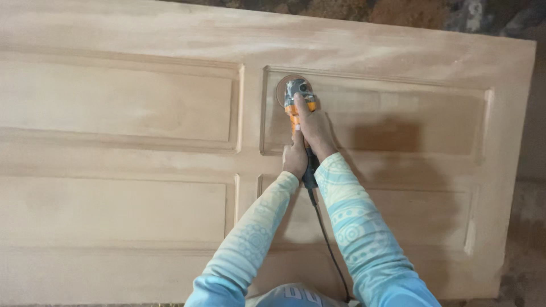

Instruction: The person uses an electric orbital sander to smooth the surface of a light-colored wooden door. They systematically move the tool across the flat panels and raised edges of the door, generating wood dust as they work.

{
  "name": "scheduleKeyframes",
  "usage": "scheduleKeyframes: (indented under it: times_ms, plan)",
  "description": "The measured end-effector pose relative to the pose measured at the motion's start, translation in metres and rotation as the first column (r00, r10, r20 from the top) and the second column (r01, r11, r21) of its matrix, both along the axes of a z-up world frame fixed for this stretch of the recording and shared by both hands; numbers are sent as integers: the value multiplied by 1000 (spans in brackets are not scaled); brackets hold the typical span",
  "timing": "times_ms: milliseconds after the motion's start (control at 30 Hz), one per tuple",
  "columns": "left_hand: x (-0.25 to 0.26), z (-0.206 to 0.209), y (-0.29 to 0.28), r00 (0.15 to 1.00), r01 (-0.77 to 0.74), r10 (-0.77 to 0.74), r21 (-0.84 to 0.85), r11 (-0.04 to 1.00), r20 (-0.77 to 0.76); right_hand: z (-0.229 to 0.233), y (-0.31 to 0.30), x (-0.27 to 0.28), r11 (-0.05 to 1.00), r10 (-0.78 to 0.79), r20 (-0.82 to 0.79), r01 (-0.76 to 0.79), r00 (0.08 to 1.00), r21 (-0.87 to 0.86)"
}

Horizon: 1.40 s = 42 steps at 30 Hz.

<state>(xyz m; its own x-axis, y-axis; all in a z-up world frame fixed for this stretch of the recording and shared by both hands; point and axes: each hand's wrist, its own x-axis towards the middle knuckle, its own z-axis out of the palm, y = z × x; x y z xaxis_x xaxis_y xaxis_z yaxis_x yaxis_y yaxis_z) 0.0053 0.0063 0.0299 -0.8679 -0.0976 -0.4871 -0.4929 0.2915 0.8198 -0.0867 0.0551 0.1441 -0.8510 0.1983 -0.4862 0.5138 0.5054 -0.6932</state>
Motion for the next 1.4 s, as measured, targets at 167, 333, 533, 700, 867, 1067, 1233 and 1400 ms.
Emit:
scheduleKeyframes:
  times_ms: [167,333,533,700,867,1067,1233,1400]
  plan:
    - [-8,32,36,974,-154,117,187,970,193,14,38,7,929,-173,52,181,984,-324]
    - [-15,53,60,946,-215,131,273,938,297,16,69,4,932,-208,63,218,976,-289]
    - [-19,53,107,950,-167,82,266,950,301,13,119,6,926,-274,-39,252,961,-282]
    - [-20,43,155,957,-62,1,198,978,290,1,172,7,955,-276,-85,263,957,-133]
    - [-15,34,216,961,40,-85,171,984,264,-4,236,14,926,-349,48,352,936,-137]
    - [-4,42,280,939,320,-332,129,939,92,-9,310,38,845,-478,129,495,869,-204]
    - [-6,69,287,921,205,-256,192,960,293,-16,328,40,840,-486,76,489,871,-235]
    - [1,72,237,919,138,-218,250,958,328,-26,288,48,866,-466,77,472,881,-162]
